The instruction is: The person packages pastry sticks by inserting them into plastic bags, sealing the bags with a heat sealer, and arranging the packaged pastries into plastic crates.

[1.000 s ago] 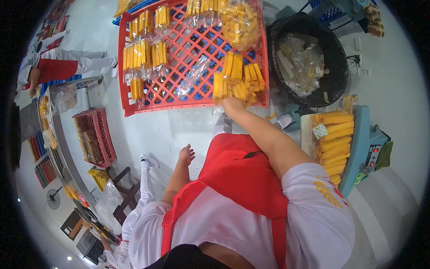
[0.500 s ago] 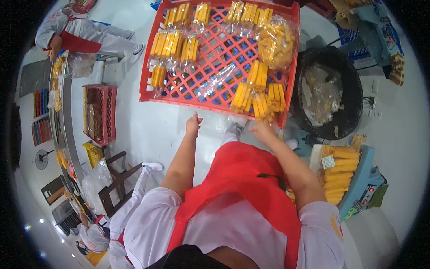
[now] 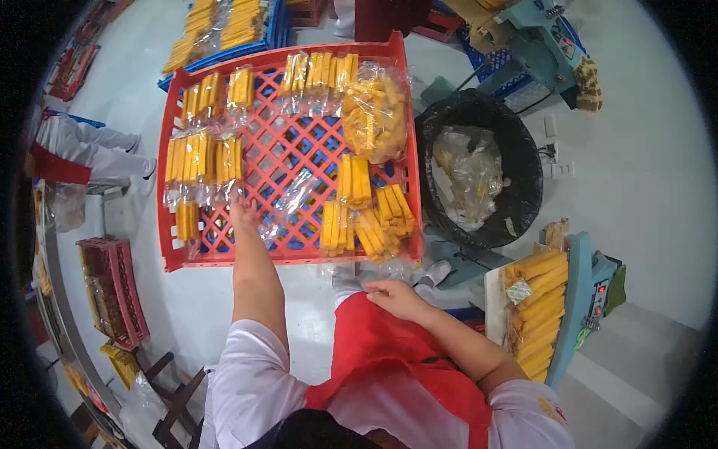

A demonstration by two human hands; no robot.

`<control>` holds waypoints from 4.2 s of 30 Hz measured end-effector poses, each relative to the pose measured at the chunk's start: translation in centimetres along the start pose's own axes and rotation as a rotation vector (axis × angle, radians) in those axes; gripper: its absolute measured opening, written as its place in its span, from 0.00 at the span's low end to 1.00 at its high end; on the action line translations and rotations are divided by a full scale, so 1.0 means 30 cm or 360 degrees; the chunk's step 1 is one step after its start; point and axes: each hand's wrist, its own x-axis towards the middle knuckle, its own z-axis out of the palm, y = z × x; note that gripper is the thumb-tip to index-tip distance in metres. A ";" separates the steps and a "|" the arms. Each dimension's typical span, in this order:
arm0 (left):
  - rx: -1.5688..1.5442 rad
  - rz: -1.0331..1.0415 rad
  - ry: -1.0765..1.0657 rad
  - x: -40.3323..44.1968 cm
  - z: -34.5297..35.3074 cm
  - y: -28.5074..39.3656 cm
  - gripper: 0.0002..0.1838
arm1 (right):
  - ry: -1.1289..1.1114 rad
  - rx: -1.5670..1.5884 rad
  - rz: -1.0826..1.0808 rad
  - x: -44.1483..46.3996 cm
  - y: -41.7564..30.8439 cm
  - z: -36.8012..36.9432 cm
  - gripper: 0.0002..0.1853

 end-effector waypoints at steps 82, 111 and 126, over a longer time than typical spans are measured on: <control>0.0041 -0.1710 -0.1984 -1.890 0.471 0.113 0.30 | 0.0041 0.0393 -0.0403 -0.327 -0.862 -0.536 0.19; 0.0219 -0.0440 -0.2027 -1.567 0.409 0.254 0.36 | -0.0080 -0.0039 -0.1268 -0.565 -0.837 -0.393 0.39; 0.0177 -0.0337 -0.1878 -1.463 0.293 0.285 0.39 | -0.0412 -0.0032 -0.1131 -0.456 -0.898 -0.263 0.39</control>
